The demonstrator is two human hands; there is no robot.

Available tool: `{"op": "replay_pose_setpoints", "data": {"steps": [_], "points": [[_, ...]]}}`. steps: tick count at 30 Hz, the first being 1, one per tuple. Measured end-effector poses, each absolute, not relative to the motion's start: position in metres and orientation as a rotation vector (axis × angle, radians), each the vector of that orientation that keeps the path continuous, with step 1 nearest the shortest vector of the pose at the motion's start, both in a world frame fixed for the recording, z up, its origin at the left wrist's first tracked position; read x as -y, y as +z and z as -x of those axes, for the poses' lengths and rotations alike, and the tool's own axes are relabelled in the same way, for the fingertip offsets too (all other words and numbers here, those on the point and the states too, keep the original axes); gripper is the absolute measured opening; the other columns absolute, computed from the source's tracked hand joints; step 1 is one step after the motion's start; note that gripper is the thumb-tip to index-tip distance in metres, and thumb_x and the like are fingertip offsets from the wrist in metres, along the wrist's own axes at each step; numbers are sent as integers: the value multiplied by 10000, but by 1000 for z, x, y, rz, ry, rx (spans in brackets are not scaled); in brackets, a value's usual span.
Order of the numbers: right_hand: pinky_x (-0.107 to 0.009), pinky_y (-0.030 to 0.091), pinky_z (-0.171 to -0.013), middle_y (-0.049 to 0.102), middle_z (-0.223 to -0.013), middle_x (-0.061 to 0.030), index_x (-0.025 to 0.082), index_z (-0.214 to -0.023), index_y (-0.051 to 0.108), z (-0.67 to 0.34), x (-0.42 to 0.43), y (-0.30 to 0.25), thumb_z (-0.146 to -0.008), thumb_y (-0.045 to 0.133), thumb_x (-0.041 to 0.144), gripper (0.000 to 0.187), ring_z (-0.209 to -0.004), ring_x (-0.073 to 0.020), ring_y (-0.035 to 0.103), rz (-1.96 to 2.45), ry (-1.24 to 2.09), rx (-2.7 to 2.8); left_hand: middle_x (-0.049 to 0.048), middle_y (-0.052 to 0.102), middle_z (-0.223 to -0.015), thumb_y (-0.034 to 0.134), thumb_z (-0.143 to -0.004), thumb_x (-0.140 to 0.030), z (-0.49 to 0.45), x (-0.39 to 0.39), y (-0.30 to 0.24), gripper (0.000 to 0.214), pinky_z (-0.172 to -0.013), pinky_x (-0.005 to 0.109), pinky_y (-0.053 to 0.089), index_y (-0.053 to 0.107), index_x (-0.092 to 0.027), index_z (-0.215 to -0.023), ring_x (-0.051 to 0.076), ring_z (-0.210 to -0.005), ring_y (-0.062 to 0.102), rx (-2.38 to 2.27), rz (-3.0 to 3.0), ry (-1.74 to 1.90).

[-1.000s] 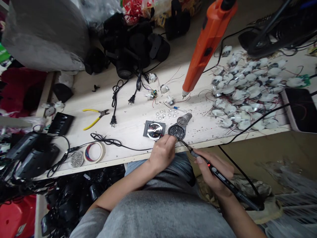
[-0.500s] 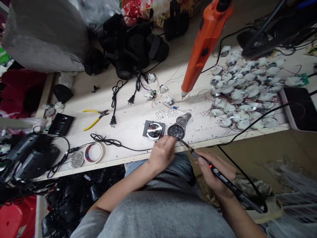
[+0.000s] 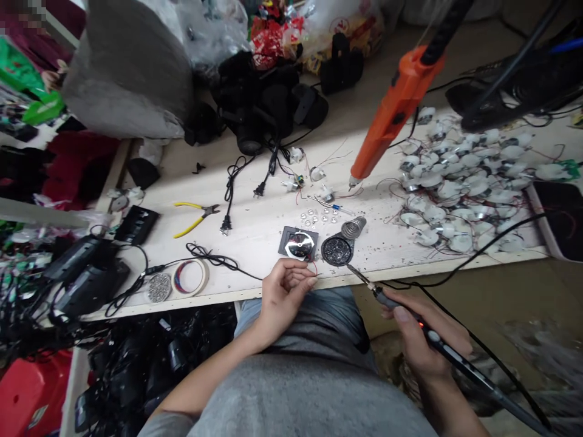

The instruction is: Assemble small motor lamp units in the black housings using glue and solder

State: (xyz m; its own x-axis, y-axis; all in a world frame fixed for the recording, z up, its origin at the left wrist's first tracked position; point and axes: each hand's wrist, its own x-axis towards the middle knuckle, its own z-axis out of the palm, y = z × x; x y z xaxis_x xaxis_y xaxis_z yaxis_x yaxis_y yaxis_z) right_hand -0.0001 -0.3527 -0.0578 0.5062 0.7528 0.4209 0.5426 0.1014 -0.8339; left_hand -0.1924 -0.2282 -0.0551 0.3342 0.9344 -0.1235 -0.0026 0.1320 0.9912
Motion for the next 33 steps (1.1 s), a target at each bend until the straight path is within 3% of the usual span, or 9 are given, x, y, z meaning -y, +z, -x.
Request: {"op": "replay_pose_setpoints", "data": {"steps": [5, 15, 29, 33], "points": [[-297, 601, -557, 779, -864, -16, 280, -1117, 750, 8, 348, -51, -906, 626, 149, 278, -643, -170, 713, 1486, 248, 1293, -1, 680, -721, 892, -692, -425, 206, 221, -52, 444, -568, 226, 564, 598, -176, -912, 108, -609, 636, -974, -979, 821], [-296, 586, -598, 741, -785, -33, 227, -1145, 738, 40, 326, -31, -869, 605, 80, 340, -680, -180, 704, 1335, 198, 1461, 12, 681, -775, 878, -684, -381, 222, 219, -62, 403, -678, 235, 530, 614, -173, -907, 109, -703, 628, -1066, -1019, 910], [-288, 597, -703, 675, -977, -66, 258, -1377, 610, 46, 314, -35, -937, 587, 79, 475, -821, -170, 690, 1358, 40, 1622, 6, 671, -772, 877, -683, -412, 221, 213, -69, 455, -679, 246, 533, 571, -184, -929, 118, -702, 638, -978, -1010, 932], [-242, 584, -667, 619, -984, -56, 252, -1312, 650, 42, 288, -48, -935, 643, 121, 399, -779, -141, 668, 1366, -102, 1701, -11, 658, -750, 880, -674, -442, 221, 211, -73, 479, -666, 255, 554, 558, -187, -921, 120, -659, 663, -939, -944, 913]]}}
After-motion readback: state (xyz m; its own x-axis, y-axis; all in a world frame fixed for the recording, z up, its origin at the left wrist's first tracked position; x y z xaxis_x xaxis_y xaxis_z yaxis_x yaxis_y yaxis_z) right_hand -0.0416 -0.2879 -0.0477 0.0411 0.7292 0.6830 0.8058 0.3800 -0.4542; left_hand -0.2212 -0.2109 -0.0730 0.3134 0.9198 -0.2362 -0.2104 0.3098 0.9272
